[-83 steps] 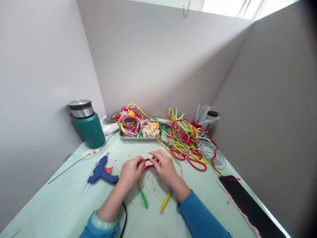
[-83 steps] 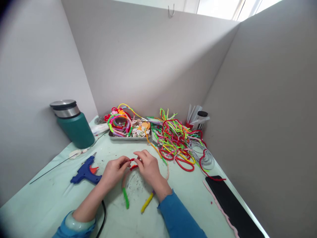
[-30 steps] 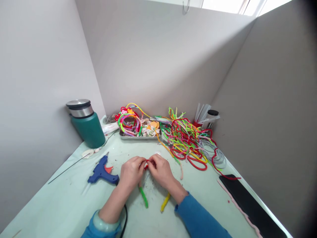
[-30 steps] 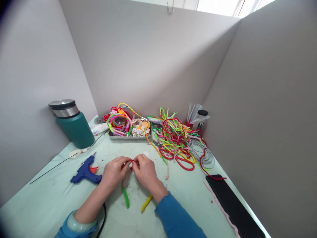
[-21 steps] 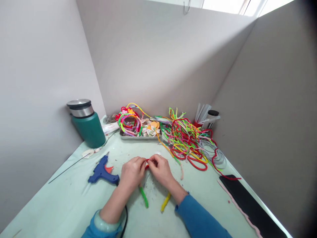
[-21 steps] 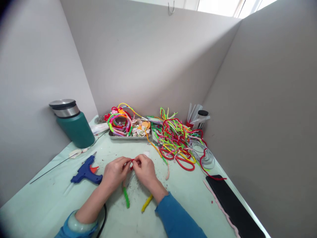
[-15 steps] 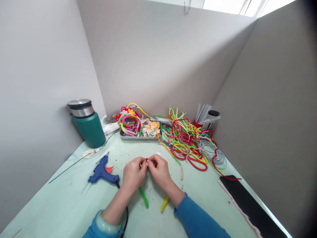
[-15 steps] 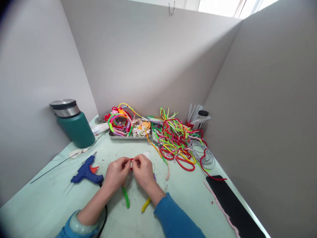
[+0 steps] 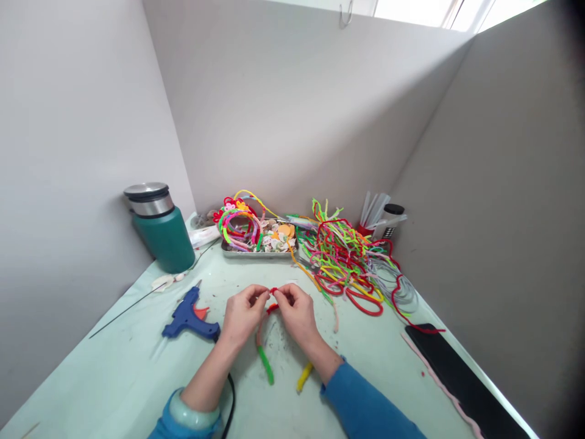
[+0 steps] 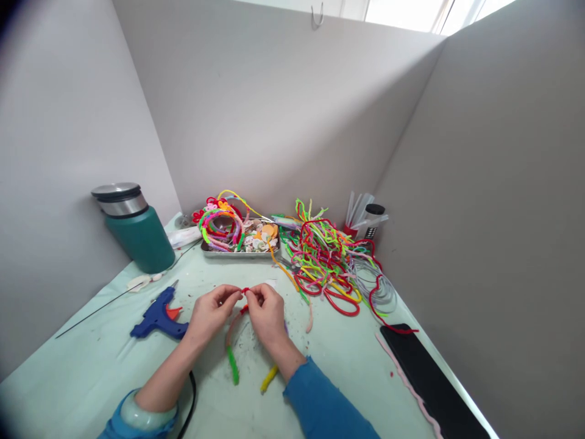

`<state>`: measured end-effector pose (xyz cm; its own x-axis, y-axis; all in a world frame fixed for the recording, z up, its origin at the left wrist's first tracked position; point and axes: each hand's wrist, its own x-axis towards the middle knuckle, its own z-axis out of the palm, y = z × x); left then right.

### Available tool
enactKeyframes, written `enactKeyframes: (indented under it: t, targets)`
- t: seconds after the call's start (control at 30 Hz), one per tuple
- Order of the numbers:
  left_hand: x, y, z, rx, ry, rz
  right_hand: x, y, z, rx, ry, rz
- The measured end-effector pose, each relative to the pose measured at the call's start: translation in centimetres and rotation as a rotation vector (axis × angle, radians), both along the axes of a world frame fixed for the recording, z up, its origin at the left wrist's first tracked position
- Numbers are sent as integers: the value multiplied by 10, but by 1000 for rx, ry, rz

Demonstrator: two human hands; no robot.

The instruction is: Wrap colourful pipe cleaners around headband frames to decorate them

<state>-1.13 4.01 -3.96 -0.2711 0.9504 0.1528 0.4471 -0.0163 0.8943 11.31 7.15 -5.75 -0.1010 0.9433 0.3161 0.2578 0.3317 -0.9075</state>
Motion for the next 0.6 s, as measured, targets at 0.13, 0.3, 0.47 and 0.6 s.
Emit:
enactKeyframes:
  t: [0.13,0.3,0.47,0.6]
  targets:
    - [2,-3,5,-4,158,2,2,-2,1,94,-94,8]
    - [1,-5,4,16,309,-4,5,-5,4,204,-180,54]
    - [4,-2,2,-94,-104,-66,1,-6,5,19,54,84]
    - [9,-1,1,-186,-372,-105,-2,-8,6,-42,200,61]
